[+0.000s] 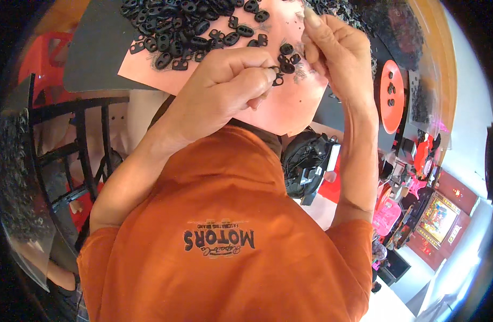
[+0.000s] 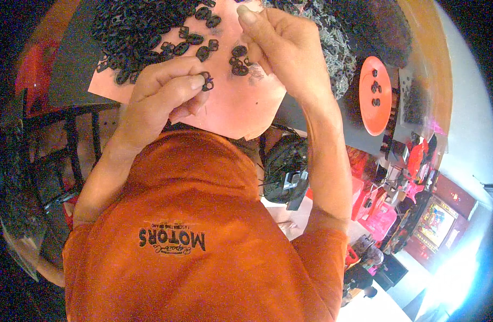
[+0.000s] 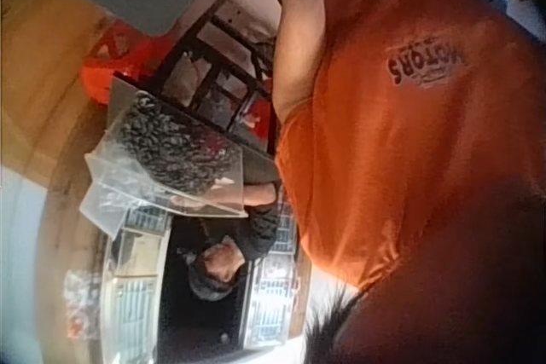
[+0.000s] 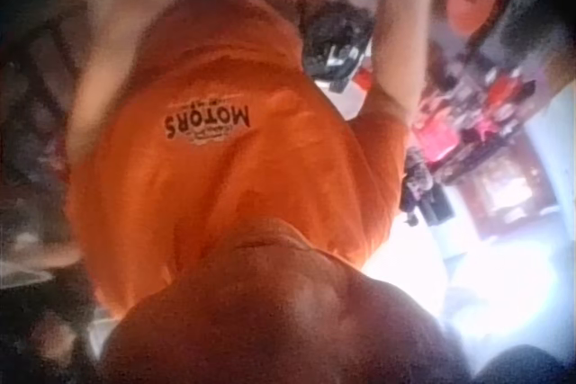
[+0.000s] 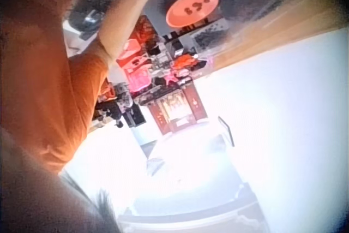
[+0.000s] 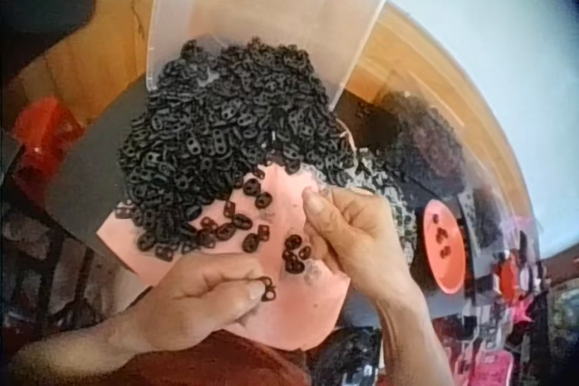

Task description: The person repeatedly picks up small black plastic buckles and metal springs from a table, inserts the springs into the buckles, and places the assembled units onto a pink sheet. The process is continuous and repetitive throughout the clip.

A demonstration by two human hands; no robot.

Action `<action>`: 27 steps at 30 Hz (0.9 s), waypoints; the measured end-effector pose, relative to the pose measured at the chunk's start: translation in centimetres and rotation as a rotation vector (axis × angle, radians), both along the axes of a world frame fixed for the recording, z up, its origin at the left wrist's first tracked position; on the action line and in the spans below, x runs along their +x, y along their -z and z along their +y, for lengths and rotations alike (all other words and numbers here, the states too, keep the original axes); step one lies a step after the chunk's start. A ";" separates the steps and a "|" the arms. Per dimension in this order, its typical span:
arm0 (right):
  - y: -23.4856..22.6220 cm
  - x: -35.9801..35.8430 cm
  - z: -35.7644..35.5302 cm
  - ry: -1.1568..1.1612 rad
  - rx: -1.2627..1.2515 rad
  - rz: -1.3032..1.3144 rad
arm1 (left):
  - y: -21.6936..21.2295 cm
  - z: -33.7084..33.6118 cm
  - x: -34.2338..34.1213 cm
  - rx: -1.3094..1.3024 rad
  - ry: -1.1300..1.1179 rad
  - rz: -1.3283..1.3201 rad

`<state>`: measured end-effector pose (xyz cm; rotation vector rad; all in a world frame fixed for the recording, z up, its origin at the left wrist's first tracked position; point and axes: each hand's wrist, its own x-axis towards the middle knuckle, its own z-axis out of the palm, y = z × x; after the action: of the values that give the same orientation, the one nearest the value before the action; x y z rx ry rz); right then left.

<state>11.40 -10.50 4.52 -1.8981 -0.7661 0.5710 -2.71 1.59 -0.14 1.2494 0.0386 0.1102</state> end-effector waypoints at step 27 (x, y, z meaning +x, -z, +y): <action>0.1 -3.6 -0.7 -0.095 -0.009 -0.028 | 0.4 -0.1 0.3 0.018 0.061 -0.032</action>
<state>7.75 -11.21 4.42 -1.8885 -0.8765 0.6088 -2.45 1.53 -0.49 1.2659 -0.0278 0.0780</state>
